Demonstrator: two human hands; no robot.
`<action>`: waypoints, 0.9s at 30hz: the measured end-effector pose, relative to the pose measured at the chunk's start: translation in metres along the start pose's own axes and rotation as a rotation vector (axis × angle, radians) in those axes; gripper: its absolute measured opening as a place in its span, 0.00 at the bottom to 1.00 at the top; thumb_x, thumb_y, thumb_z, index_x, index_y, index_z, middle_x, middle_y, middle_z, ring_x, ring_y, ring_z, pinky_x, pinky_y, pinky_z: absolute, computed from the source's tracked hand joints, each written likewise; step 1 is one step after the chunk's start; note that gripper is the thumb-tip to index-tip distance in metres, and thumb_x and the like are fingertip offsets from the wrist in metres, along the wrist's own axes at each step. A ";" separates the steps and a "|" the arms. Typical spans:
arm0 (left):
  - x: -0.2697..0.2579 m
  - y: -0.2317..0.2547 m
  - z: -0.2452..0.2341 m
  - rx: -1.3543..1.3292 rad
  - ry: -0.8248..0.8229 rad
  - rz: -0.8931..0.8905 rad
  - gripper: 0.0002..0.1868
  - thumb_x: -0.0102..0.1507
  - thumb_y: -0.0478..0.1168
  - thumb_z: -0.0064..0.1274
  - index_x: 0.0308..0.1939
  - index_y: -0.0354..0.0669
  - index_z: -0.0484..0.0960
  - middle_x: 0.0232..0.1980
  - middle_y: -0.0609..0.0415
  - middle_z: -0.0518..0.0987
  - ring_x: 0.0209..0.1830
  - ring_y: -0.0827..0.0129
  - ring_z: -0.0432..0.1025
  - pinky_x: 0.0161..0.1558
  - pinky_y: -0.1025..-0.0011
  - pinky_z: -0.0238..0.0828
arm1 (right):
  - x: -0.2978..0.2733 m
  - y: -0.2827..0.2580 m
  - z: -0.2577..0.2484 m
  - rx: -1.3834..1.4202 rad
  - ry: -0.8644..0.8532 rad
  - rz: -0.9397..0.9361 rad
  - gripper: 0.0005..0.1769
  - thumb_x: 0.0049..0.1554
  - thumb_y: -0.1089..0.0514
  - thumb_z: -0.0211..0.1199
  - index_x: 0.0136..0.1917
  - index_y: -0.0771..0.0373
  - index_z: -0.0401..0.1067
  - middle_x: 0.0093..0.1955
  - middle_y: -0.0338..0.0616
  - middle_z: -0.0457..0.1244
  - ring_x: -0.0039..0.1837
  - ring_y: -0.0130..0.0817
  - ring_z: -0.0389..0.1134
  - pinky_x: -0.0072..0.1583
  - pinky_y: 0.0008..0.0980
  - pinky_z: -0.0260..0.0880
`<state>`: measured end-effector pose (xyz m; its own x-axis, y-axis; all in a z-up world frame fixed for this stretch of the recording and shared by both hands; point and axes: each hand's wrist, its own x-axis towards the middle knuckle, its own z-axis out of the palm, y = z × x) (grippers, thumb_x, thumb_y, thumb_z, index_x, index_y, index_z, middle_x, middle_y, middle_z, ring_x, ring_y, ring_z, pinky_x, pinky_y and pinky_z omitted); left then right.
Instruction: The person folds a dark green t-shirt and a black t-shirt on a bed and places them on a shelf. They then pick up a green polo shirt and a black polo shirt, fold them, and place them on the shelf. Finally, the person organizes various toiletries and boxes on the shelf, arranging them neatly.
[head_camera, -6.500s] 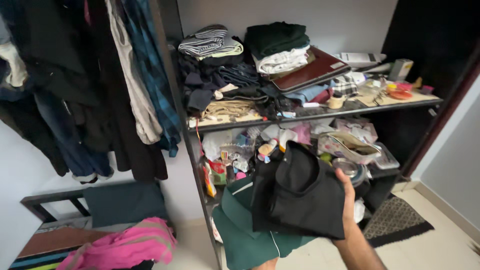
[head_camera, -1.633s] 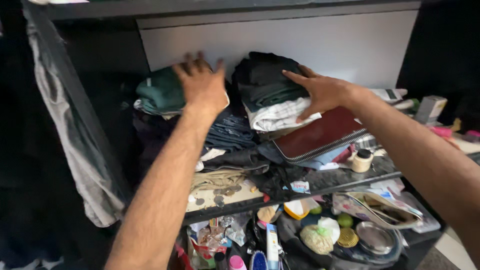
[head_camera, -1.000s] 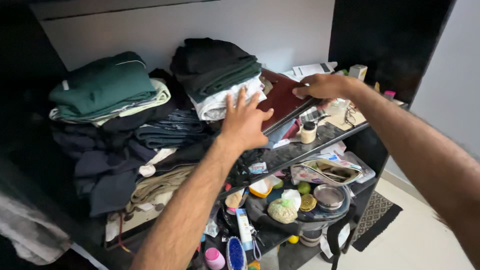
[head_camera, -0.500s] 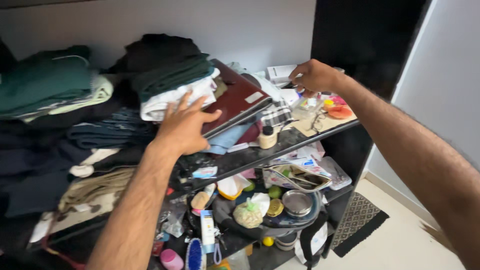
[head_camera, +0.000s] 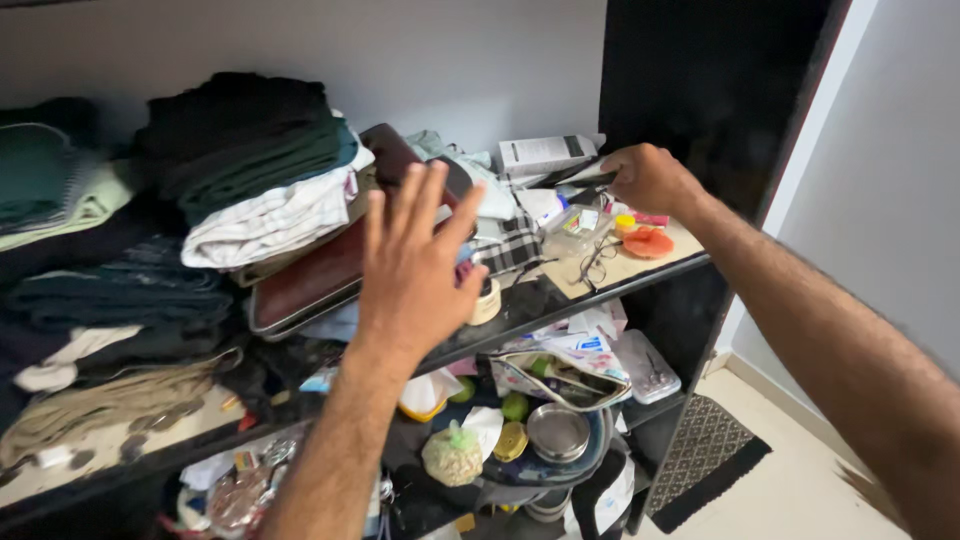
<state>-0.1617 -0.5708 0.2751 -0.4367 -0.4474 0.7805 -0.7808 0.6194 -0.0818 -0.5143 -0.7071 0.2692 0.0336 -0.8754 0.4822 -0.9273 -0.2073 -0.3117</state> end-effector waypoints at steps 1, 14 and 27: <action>0.003 0.006 0.007 -0.047 -0.010 0.040 0.44 0.55 0.48 0.67 0.74 0.60 0.66 0.79 0.42 0.58 0.81 0.49 0.49 0.78 0.44 0.37 | 0.000 0.001 -0.003 0.003 0.005 0.007 0.22 0.55 0.63 0.67 0.64 0.60 0.76 0.55 0.52 0.72 0.55 0.41 0.74 0.59 0.37 0.74; 0.101 0.034 0.075 0.261 -0.244 0.070 0.42 0.53 0.43 0.61 0.73 0.56 0.66 0.78 0.39 0.57 0.80 0.46 0.46 0.74 0.38 0.31 | 0.084 0.023 -0.002 -0.257 -0.108 -0.102 0.37 0.51 0.58 0.71 0.73 0.51 0.66 0.66 0.48 0.67 0.63 0.47 0.71 0.64 0.44 0.70; 0.166 -0.006 0.033 0.236 -0.893 0.017 0.37 0.59 0.48 0.58 0.73 0.63 0.67 0.67 0.51 0.76 0.68 0.55 0.69 0.67 0.52 0.64 | 0.160 0.051 0.075 -0.324 -0.128 -0.117 0.66 0.40 0.44 0.84 0.81 0.52 0.47 0.79 0.58 0.45 0.77 0.56 0.47 0.71 0.50 0.57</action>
<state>-0.2441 -0.6697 0.3844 -0.5546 -0.8319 0.0185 -0.7994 0.5265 -0.2894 -0.5284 -0.8904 0.2695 0.1735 -0.9058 0.3866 -0.9837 -0.1779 0.0246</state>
